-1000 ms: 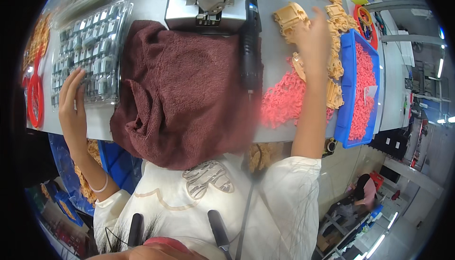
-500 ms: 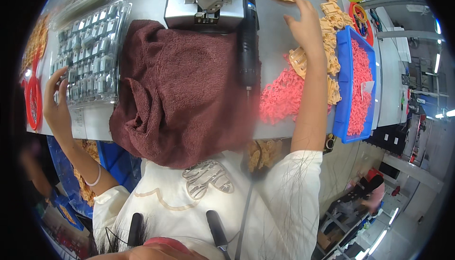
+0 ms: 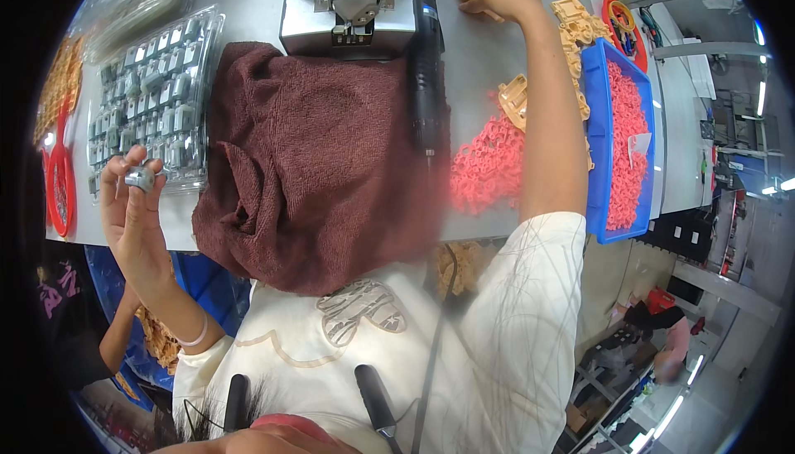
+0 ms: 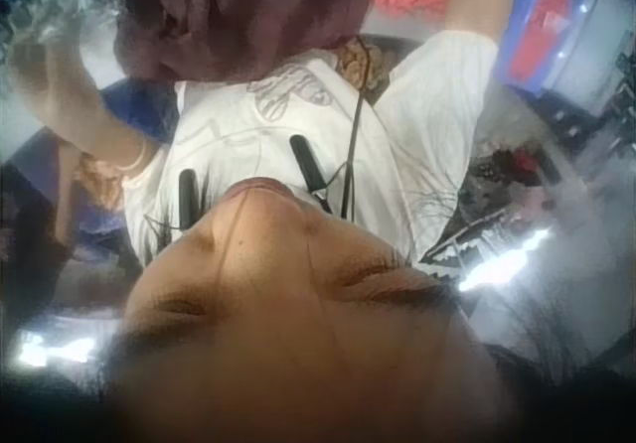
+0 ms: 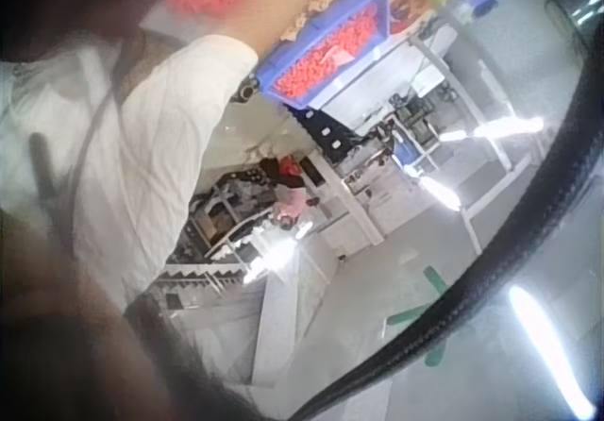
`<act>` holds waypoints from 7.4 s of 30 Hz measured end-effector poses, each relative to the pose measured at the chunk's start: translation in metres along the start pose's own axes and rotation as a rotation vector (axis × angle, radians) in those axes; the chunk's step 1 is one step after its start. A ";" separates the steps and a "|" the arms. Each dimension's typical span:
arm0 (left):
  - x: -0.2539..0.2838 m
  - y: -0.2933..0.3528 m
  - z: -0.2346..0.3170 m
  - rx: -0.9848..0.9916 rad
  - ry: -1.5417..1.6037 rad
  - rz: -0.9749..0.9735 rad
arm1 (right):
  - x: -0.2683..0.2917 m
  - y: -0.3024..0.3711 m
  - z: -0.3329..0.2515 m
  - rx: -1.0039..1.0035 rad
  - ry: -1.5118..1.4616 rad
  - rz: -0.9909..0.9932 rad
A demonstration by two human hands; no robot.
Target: Assembling small plastic toy components using an electric screwdriver.
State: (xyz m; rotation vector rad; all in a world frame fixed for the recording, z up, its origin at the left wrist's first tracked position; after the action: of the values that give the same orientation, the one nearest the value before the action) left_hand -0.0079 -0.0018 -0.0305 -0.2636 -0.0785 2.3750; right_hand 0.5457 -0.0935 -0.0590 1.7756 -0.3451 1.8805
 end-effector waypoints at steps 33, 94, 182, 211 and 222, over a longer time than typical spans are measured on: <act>-0.143 -0.080 0.000 -0.147 -0.584 -0.485 | 0.026 0.267 -0.138 0.122 -0.947 0.255; -0.154 -0.071 -0.041 -0.370 -0.980 -0.649 | -0.007 0.229 -0.060 0.057 -0.324 0.040; -0.143 -0.070 -0.053 -0.343 -0.709 -0.514 | 0.032 0.192 -0.194 0.707 -0.586 0.519; -0.142 -0.069 -0.055 -0.404 -0.720 -0.485 | 0.019 0.198 -0.194 0.501 -0.889 0.437; -0.141 -0.069 -0.055 -0.365 -0.706 -0.486 | 0.028 0.193 -0.192 0.452 -0.868 0.384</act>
State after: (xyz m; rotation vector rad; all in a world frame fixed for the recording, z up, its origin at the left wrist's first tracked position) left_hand 0.1498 -0.0492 -0.0515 0.3975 -0.8136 1.8483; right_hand 0.2804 -0.1478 -0.0195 2.9761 -0.6339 1.3550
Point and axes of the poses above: each hand's wrist, its own y-axis away from the middle knuckle, its own x-axis out of the back of the hand, z = x × y, the point moved 3 cm from there along -y, towards the middle knuckle, and after that the axes turned 12 degrees about -z, right-handed, at the moved point
